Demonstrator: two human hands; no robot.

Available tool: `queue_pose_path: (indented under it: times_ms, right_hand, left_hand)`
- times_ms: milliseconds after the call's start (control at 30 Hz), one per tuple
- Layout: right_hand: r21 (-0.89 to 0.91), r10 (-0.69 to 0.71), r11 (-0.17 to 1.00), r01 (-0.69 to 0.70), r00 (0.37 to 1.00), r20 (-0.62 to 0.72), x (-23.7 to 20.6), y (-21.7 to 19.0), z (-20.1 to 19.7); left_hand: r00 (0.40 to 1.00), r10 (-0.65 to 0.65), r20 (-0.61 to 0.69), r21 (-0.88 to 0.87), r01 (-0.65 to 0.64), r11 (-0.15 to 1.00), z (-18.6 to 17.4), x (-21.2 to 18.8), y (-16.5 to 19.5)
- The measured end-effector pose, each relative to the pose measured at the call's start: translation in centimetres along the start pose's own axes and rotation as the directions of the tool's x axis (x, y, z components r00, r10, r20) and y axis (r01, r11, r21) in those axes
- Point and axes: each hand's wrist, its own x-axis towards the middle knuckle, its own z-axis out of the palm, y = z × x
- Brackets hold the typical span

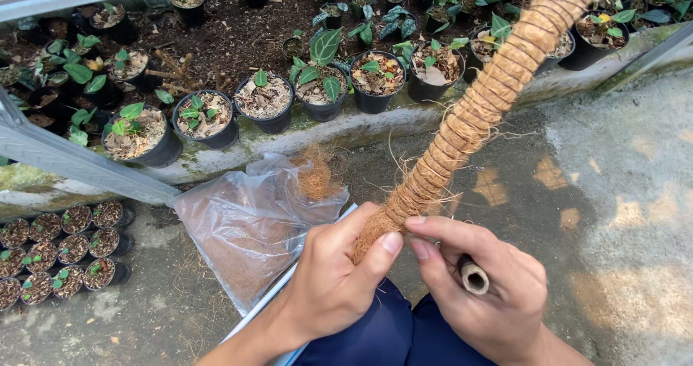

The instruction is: The person wraps a long stick with coir rope using a spool of twine to secure it. They repeatedly wind the twine around the rope-covered stick, pull it tight, and trim excess with scissors. The work continues along the length of the stick in a greenhouse-like area with potted plants nearby.

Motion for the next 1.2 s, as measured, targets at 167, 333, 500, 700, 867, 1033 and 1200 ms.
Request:
queue_pose_path:
  times_ms: [167,333,500,700,867,1033,1200]
  right_hand:
    - [-0.005,0.006,1.000,-0.006,0.999,-0.038,0.1,-0.4,-0.2]
    - [0.041,0.019,0.999,-0.017,0.998,-0.062,-0.1,-0.4,-0.2]
    - [0.001,0.070,0.998,-0.070,0.995,-0.072,-0.2,-0.4,-0.3]
    - [-0.022,0.045,0.999,-0.046,0.999,-0.021,-0.2,-0.8,-0.6]
    - [-0.027,0.013,1.000,-0.015,0.998,-0.069,-0.1,-0.8,-0.2]
    - [-0.027,0.006,1.000,-0.007,0.997,-0.071,-0.5,-0.4,-0.1]
    - [0.061,0.275,0.960,-0.271,0.960,-0.055,-2.5,1.3,0.2]
  left_hand:
    - [0.999,0.033,-0.006,0.041,-0.033,0.999,0.3,-0.1,0.4]
    - [0.998,0.064,-0.009,0.059,-0.063,0.996,0.5,-0.1,0.4]
    - [0.998,0.063,0.014,0.075,-0.064,0.995,0.5,-0.1,0.2]
    - [0.995,0.101,0.011,0.048,-0.102,0.994,0.6,-0.2,0.2]
    - [0.991,0.132,0.011,0.052,-0.132,0.990,0.4,-0.3,0.3]
    - [0.994,0.109,0.018,0.038,-0.109,0.993,0.2,-0.2,0.2]
    - [0.999,-0.032,0.041,-0.022,0.033,0.999,0.1,-0.2,-0.3]
